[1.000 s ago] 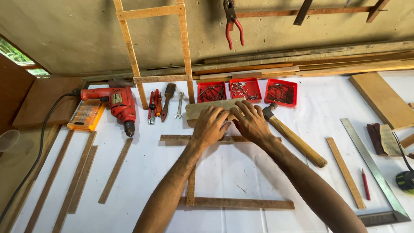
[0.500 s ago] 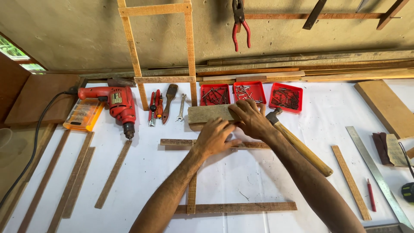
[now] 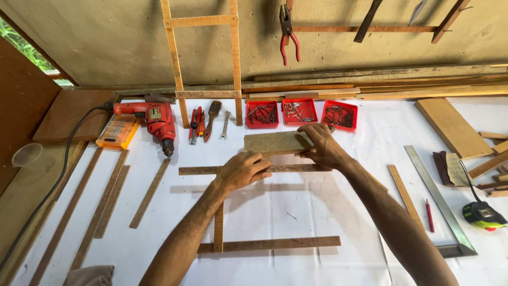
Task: Measuring, marking, and hammering nails to assemble a wooden frame.
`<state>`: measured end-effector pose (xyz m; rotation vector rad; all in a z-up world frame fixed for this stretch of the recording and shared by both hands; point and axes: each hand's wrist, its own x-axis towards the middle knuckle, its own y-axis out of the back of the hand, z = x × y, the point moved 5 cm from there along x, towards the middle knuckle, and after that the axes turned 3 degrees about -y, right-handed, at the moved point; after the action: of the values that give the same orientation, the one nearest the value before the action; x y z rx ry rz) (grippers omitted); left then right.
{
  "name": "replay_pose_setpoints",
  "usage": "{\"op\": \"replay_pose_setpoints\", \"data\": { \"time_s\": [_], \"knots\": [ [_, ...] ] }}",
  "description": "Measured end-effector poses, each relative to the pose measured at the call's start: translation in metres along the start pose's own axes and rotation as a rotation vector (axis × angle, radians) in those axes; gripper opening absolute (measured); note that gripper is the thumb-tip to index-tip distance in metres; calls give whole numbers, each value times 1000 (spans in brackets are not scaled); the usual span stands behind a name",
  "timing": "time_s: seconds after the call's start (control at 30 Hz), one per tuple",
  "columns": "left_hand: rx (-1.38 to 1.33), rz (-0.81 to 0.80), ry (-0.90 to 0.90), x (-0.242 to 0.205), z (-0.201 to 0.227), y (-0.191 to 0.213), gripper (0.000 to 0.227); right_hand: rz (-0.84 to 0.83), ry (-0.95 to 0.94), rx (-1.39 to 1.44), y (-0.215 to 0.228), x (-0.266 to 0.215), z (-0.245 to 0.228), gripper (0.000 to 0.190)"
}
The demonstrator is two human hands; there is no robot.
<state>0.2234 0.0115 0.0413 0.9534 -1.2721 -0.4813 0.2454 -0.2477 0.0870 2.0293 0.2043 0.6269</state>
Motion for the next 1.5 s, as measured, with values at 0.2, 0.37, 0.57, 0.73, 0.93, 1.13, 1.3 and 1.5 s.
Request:
{"op": "replay_pose_setpoints", "data": {
  "time_s": [0.2,0.37,0.57,0.73,0.93,1.13,1.3,1.5],
  "knots": [
    [17,-120,70,-12,-5,10,46,-29,-92,82,9,-29,8,86],
    [55,-82,82,-24,-14,21,45,-34,-167,183,18,-39,2,85],
    [-7,-100,251,-29,-27,19,49,-21,-197,215,5,-58,-15,86],
    [53,-86,214,-27,-30,6,46,2,-134,204,-21,-70,-9,83],
    [-30,-132,298,-5,-28,10,46,120,-41,81,-5,-68,-17,61],
    [-132,-210,378,4,-32,-2,47,90,-183,209,-11,-62,4,35],
    [-87,-115,329,19,-23,-21,37,12,-202,166,-16,-54,8,36],
    [-113,-151,379,25,-23,-29,33,39,-187,127,-20,-59,12,42]
  ]
}}
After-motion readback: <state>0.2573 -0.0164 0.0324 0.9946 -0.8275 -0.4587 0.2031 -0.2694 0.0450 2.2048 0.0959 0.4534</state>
